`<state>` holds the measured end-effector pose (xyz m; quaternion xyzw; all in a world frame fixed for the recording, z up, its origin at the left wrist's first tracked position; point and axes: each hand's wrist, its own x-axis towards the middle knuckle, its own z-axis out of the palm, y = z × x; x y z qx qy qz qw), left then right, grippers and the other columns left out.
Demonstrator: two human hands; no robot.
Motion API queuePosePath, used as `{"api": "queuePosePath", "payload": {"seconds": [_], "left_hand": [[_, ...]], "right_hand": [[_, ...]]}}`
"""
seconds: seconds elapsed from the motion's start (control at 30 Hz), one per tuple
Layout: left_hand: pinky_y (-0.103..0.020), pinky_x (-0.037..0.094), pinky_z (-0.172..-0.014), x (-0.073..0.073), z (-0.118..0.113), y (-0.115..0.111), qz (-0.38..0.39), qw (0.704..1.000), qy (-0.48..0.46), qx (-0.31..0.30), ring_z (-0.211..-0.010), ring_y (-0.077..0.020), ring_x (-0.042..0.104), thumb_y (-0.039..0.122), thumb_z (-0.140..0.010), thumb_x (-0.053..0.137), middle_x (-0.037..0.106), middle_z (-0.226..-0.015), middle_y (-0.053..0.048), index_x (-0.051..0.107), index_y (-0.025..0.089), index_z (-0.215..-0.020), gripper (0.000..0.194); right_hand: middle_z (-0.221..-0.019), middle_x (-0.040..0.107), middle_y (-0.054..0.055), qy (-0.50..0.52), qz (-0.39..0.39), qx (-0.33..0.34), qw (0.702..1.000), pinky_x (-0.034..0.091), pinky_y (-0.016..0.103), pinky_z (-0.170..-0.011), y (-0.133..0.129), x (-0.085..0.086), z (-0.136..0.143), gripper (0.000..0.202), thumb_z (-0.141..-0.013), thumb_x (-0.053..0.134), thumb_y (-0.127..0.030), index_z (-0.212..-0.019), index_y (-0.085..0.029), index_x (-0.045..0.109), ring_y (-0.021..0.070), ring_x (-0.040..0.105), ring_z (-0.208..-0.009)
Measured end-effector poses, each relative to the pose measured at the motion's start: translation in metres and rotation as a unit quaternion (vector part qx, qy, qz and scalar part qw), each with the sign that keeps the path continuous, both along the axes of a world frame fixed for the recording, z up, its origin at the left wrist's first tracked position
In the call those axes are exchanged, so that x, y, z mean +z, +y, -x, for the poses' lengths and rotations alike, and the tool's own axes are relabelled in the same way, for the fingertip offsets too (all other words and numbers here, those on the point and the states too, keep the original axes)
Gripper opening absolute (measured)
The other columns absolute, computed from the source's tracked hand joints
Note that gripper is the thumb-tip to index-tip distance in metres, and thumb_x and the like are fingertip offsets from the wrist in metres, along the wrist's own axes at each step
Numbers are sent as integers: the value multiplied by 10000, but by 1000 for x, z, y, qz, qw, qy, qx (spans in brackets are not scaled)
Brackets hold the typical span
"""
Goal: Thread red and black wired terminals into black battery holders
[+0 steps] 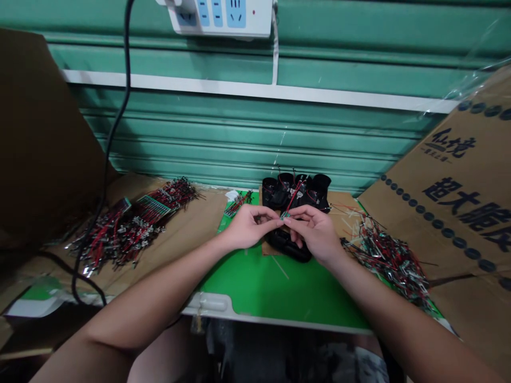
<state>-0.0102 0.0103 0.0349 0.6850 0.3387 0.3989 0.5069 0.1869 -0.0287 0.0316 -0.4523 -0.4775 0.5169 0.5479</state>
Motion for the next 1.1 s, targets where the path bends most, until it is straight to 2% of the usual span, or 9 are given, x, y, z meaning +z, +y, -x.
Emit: {"api": "queuePosePath", "payload": {"seconds": [0.23,0.43,0.57,0.9,1.1], "left_hand": [[-244,333,-555,0,-1,-2,13,999,-28,17,-571,-111,501,446,-817,857,671,-653,-23,827,138,-853,312],[-249,379,-559,-3,-2,-1,22,999,-33,27,-589,-129,538,395,-788,854,684,-671,-33,815,152,-810,247],[-236,345,-534,-5,-2,-2,-3,999,-10,34,-563,-116,491,353,-794,825,644,-634,-17,814,154,-804,200],[-243,348,-555,-3,-2,-6,-58,997,30,41,-576,-123,478,276,-786,742,630,-646,-17,786,156,-787,128],[-258,407,-607,0,-2,-9,-102,994,24,22,-641,-142,536,227,-788,703,657,-721,-30,725,168,-758,69]], "right_hand": [[-547,633,-28,-34,-23,14,999,429,209,-376,-1,-4,-3,469,-760,908,-556,-939,-190,677,114,543,-418],[-658,658,1,-102,-81,2,992,452,239,-441,-4,-6,-5,399,-869,811,-558,-934,-191,669,127,591,-500],[-769,693,34,-176,-120,8,977,472,254,-506,-5,-7,-7,319,-946,730,-501,-941,-190,665,130,609,-567],[-617,642,8,-284,-149,21,947,421,276,-517,-8,-2,-10,253,-998,627,-423,-885,-201,663,151,570,-525],[-618,647,-2,-241,-121,74,960,426,266,-503,-7,-10,-9,272,-1031,596,-442,-902,-204,626,141,562,-506]]}}
